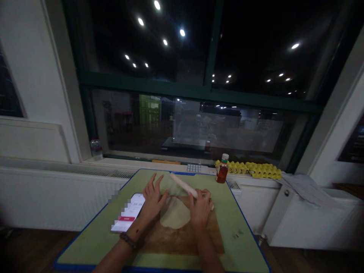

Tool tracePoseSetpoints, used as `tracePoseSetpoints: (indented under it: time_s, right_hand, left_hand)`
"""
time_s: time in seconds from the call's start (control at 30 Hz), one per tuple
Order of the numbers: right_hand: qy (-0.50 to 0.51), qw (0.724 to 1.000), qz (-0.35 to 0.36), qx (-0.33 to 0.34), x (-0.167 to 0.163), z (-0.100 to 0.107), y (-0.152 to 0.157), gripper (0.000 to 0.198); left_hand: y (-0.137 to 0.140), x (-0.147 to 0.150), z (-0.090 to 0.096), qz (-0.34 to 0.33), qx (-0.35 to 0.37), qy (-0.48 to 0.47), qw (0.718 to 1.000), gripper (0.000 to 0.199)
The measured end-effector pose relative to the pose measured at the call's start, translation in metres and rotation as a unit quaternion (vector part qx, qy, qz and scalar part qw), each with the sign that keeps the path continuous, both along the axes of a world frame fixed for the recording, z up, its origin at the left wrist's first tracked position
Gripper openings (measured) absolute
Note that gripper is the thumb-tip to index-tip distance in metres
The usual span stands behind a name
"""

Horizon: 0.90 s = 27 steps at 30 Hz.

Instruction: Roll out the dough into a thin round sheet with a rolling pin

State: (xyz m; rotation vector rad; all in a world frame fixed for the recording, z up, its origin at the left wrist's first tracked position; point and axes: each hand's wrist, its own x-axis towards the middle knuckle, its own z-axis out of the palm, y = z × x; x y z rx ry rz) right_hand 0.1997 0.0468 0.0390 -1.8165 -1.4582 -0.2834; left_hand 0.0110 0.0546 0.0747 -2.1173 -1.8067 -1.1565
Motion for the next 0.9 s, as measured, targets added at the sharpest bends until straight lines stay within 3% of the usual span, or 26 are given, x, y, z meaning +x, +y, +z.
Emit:
tracePoseSetpoints:
  time_s: [0.07,0.13,0.2,0.27,0.4,0.53,0.73,0.9]
  right_hand:
    - [0.049,0.998,-0.030,0.015,0.006,0.002,0.000,0.043]
    - [0.085,0.995,-0.048,0.021,0.009,0.003,0.000,0.047]
    - [0.104,0.993,-0.052,0.027,0.010,0.004,-0.001,0.048]
    - [0.110,0.992,-0.047,0.033,0.009,0.004,-0.001,0.049]
    - [0.119,0.992,-0.026,0.038,0.006,0.004,-0.001,0.048]
    - [0.131,0.991,-0.014,0.036,0.006,0.004,0.000,0.049]
    - [0.122,0.992,-0.016,0.036,0.006,0.003,0.001,0.047]
    - [0.110,0.993,-0.022,0.037,0.006,0.002,0.003,0.046]
  left_hand:
    - [-0.005,-0.001,0.003,0.014,-0.023,-0.003,1.000,0.053]
    - [-0.010,-0.001,-0.002,-0.019,-0.124,0.035,0.992,0.052]
    - [-0.014,0.001,-0.012,-0.079,-0.246,0.091,0.962,0.057]
    - [-0.020,0.005,-0.023,-0.117,-0.309,0.127,0.935,0.066]
    - [-0.026,0.013,-0.033,-0.119,-0.315,0.129,0.933,0.070]
    - [-0.016,0.012,-0.029,-0.125,-0.303,0.097,0.940,0.067]
    - [0.005,0.004,-0.022,-0.066,-0.296,0.057,0.951,0.066]
    - [0.010,0.003,-0.019,-0.065,-0.291,0.031,0.954,0.063]
